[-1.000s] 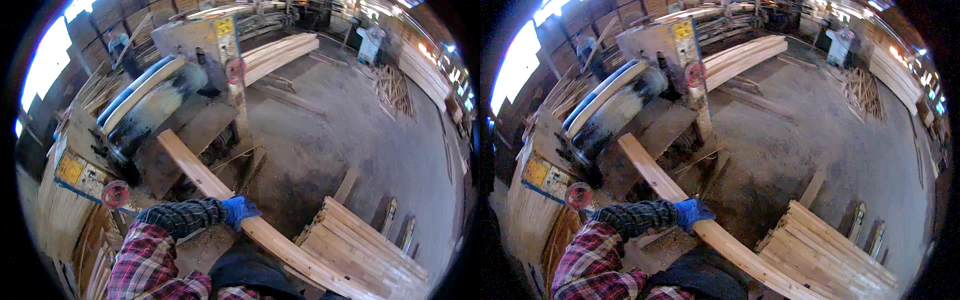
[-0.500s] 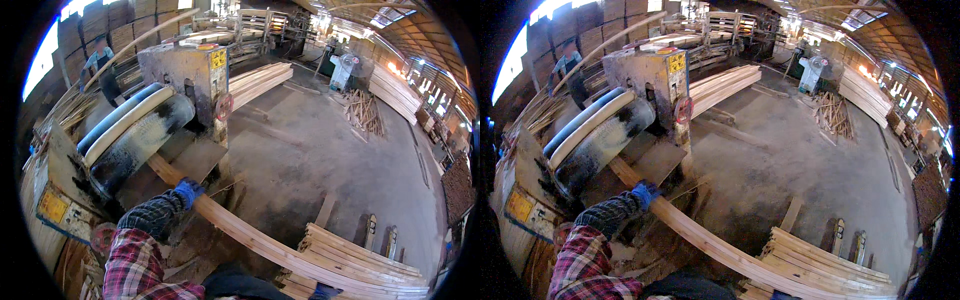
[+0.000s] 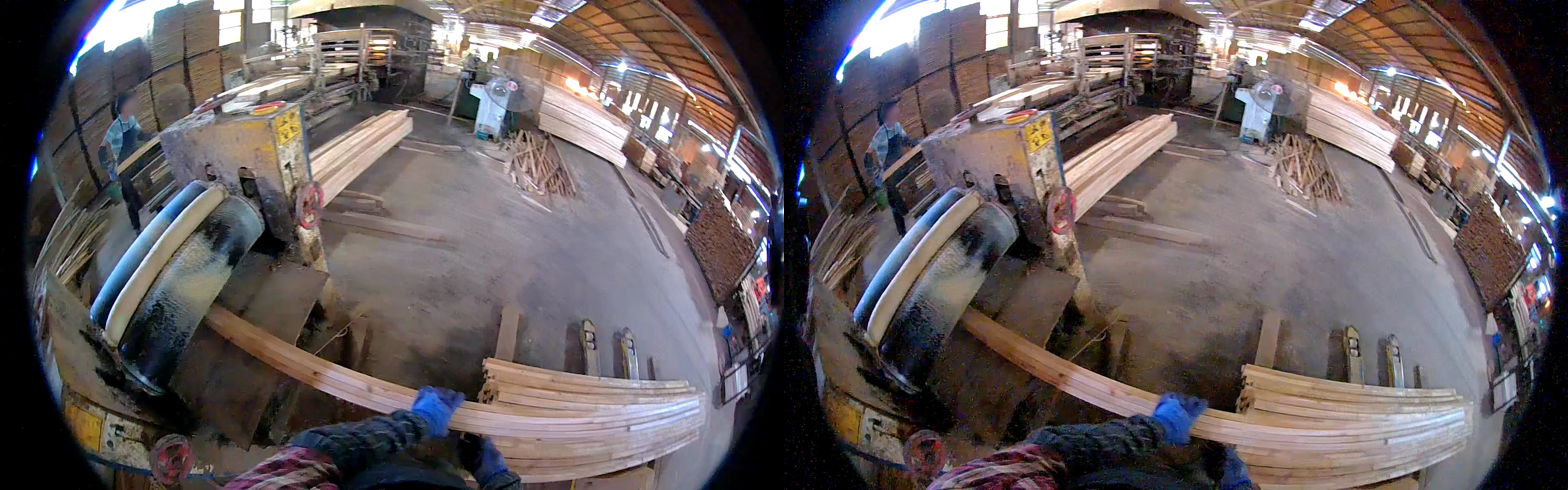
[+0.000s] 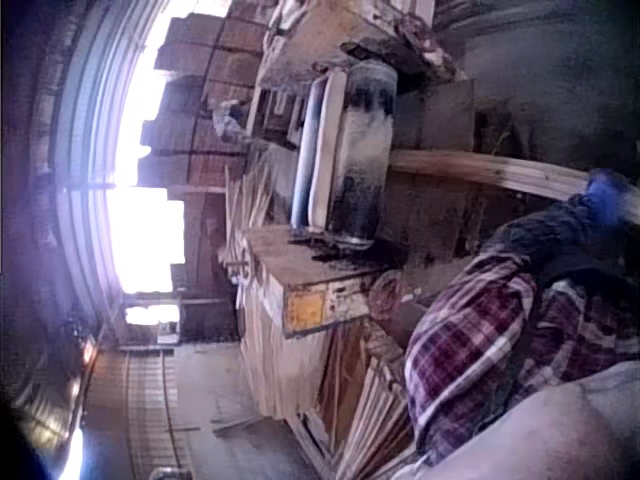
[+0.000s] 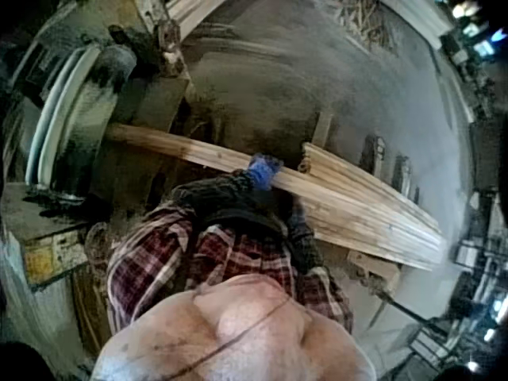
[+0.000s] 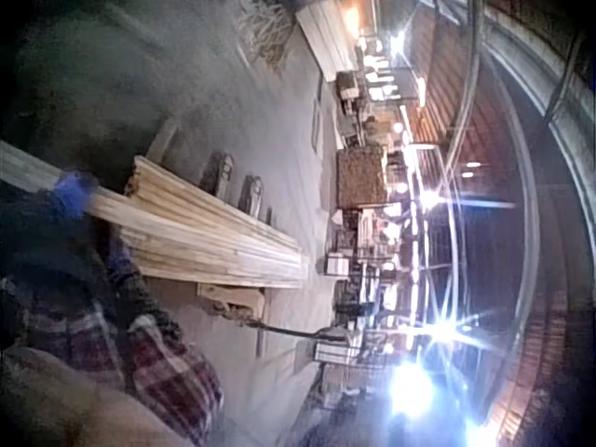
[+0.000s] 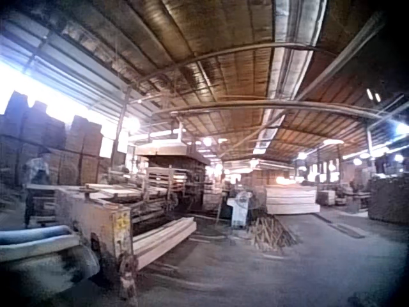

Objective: The person picks up wood planks from a stack and feeds them one by one into the rollers of a processing machine.

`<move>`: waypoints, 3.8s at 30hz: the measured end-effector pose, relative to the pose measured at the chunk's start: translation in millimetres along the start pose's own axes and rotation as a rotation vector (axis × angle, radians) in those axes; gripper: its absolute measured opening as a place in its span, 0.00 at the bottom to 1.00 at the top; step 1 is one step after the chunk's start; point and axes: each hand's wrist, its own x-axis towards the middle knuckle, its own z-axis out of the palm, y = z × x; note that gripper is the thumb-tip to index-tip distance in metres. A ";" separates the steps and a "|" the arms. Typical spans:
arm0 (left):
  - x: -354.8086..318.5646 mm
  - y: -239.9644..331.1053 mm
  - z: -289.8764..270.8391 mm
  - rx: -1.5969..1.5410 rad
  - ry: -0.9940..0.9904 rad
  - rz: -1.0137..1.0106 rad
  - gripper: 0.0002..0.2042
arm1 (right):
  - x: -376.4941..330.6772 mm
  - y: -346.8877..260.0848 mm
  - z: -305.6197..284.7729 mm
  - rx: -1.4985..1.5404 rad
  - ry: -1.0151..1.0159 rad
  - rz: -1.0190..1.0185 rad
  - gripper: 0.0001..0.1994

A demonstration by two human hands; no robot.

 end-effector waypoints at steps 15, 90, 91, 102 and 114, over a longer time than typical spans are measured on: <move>-145.2 -172.0 -13.4 0.267 0.012 -0.110 0.47 | -19.7 -150.5 -96.9 -1.900 0.166 -0.299 0.58; 269.3 152.8 438.3 -1.844 -0.295 -1.139 0.28 | 162.3 239.2 -367.1 0.724 1.150 0.235 0.49; 266.7 154.3 434.0 -1.752 -0.337 -0.980 0.26 | 171.0 248.3 -360.2 0.726 1.230 0.245 0.47; 230.5 136.3 397.2 -1.921 -0.531 -0.838 0.22 | 157.1 287.6 -348.6 1.080 1.013 0.187 0.33; 300.9 197.2 315.6 -1.044 -0.215 -0.169 0.41 | 52.3 119.8 -232.3 1.382 0.747 0.078 0.29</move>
